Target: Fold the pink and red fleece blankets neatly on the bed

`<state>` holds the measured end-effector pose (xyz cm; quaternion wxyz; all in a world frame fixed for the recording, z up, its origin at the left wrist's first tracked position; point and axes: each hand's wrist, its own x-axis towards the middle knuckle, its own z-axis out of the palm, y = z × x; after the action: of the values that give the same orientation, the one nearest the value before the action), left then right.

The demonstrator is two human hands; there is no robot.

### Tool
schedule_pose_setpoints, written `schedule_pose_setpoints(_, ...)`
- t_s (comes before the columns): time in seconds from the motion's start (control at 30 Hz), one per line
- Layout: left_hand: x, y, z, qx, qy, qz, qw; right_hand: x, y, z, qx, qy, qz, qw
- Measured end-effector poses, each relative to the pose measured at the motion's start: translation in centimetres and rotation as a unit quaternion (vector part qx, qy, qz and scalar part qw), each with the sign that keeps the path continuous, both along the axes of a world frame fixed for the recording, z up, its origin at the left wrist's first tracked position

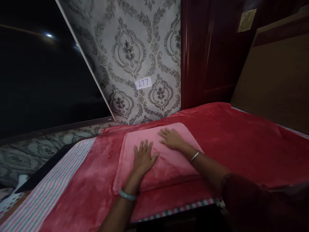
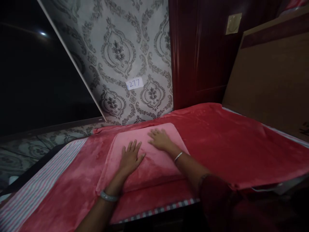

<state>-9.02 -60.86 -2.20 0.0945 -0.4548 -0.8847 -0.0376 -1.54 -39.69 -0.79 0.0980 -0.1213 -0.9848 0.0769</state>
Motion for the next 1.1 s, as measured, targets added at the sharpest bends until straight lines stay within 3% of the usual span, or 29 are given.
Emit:
schedule_pose_setpoints(0.13, 0.2, 0.0, 0.3, -0.009, -0.018, -0.001, 1.000, 1.7, 5.0, -2.0, -0.056, 0.007, -0.223, 0.973)
schedule_pose_setpoints(0.2, 0.3, 0.1, 0.5, -0.011, -0.025, 0.001, 1.000, 2.5, 6.1, -2.7, -0.081, 0.014, -0.268, 0.960)
schedule_pose_setpoints(0.43, 0.3, 0.0, 0.4, -0.001, -0.029, 0.001, 1.000, 2.8, 6.2, -3.5, -0.071, 0.022, -0.276, 0.958)
schedule_pose_setpoints(0.6, 0.3, -0.1, 0.3, 0.009, -0.024, 0.002, 1.000, 2.5, 4.9, -1.2, -0.030, 0.038, -0.280, 0.959)
schedule_pose_setpoints(0.67, 0.4, -0.1, 0.3, 0.011, -0.028, 0.002, 1.000, 2.0, 3.0, -0.1, 0.001, 0.056, -0.216, 0.975)
schedule_pose_setpoints(0.8, 0.4, 0.0, 0.1, 0.016, -0.022, 0.001, 1.000, 0.8, -0.5, 0.6, -0.004, 0.007, 0.025, 1.000)
schedule_pose_setpoints(0.87, 0.4, -0.1, 0.1, 0.017, -0.023, 0.002, 1.000, 0.5, -0.4, 0.2, -0.010, -0.032, 0.061, 0.998)
schedule_pose_setpoints(1.03, 0.4, -0.2, 0.2, 0.013, -0.031, 0.000, 0.999, 0.8, 3.5, 0.5, -0.015, -0.048, -0.151, 0.987)
schedule_pose_setpoints(1.1, 0.4, -0.2, 0.2, 0.013, -0.030, -0.001, 0.999, 0.7, 3.6, 1.3, -0.009, -0.039, -0.194, 0.980)
